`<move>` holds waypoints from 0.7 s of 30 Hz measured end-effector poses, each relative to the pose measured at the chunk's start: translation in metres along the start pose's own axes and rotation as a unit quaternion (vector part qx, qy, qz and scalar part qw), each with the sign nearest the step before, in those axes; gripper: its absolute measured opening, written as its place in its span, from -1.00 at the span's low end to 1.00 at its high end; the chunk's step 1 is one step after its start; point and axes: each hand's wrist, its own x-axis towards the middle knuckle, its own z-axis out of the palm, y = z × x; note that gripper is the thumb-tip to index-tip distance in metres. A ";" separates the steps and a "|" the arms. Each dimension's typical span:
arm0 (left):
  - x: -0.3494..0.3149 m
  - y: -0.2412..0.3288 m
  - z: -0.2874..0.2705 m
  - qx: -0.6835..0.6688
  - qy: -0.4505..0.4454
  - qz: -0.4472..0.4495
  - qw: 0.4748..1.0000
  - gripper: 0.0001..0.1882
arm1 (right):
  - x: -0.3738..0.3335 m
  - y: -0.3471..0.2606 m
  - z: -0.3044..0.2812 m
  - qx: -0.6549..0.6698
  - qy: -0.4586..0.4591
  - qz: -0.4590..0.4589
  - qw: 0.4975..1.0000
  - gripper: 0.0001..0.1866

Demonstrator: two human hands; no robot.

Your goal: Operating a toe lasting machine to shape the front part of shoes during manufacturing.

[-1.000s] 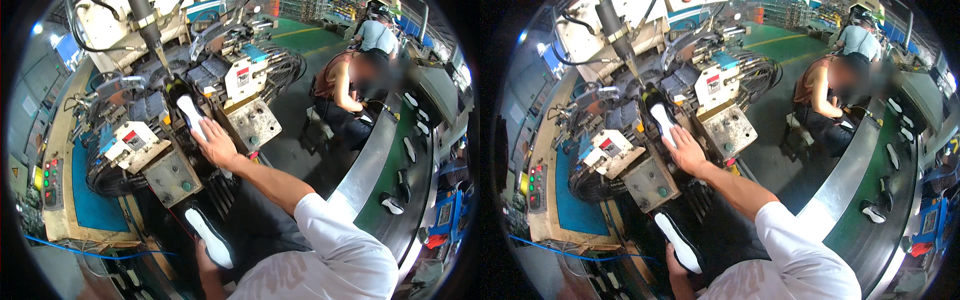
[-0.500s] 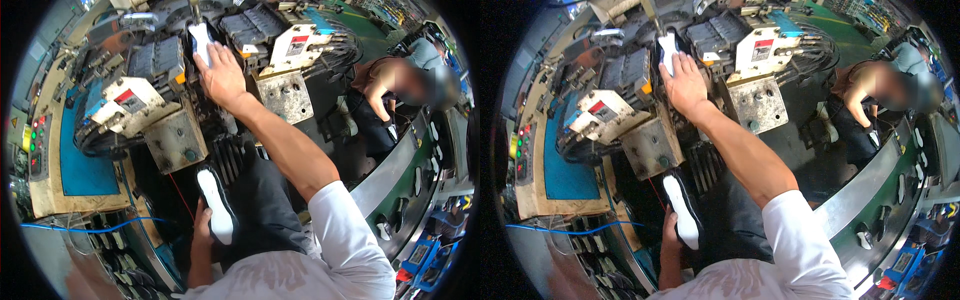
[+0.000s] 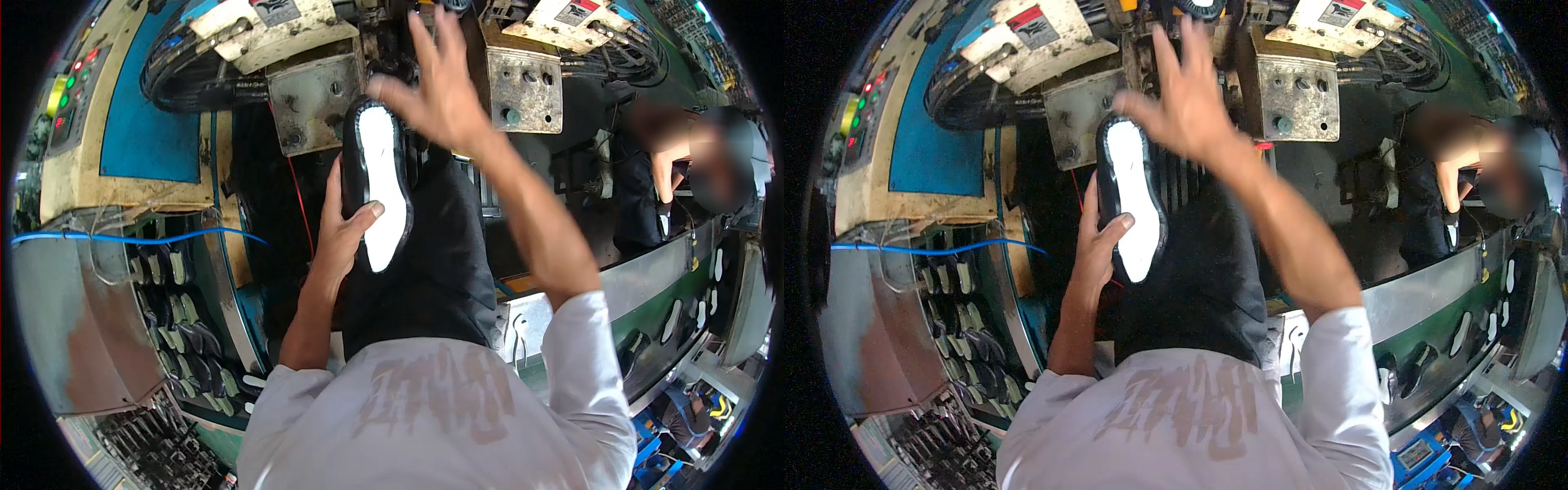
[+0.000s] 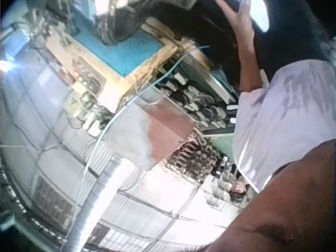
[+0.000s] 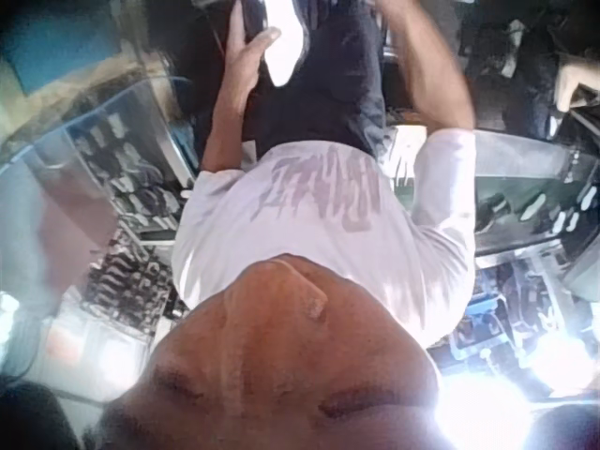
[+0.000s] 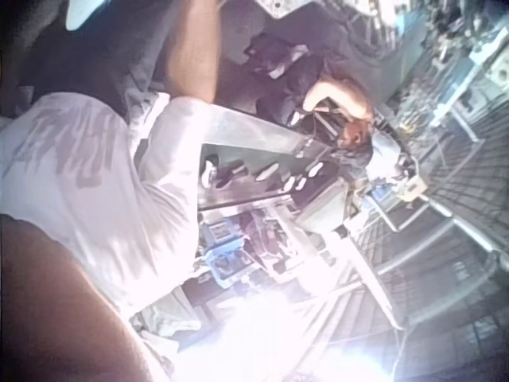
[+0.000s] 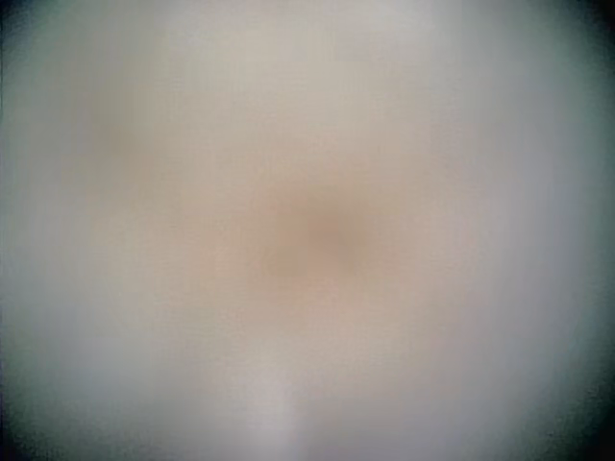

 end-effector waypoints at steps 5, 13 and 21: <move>-0.032 -0.006 0.005 0.091 -0.013 0.035 0.995 0.02 | -0.122 -0.072 0.005 0.396 -0.171 0.332 0.838 0.12; -0.089 -0.018 -0.008 0.040 -0.021 -0.021 0.999 0.04 | -0.177 -0.113 -0.018 0.520 -0.153 0.415 0.731 0.00; -0.183 -0.026 -0.058 0.099 0.106 0.026 0.989 0.19 | -0.190 -0.188 -0.013 0.584 -0.313 0.372 0.650 -0.16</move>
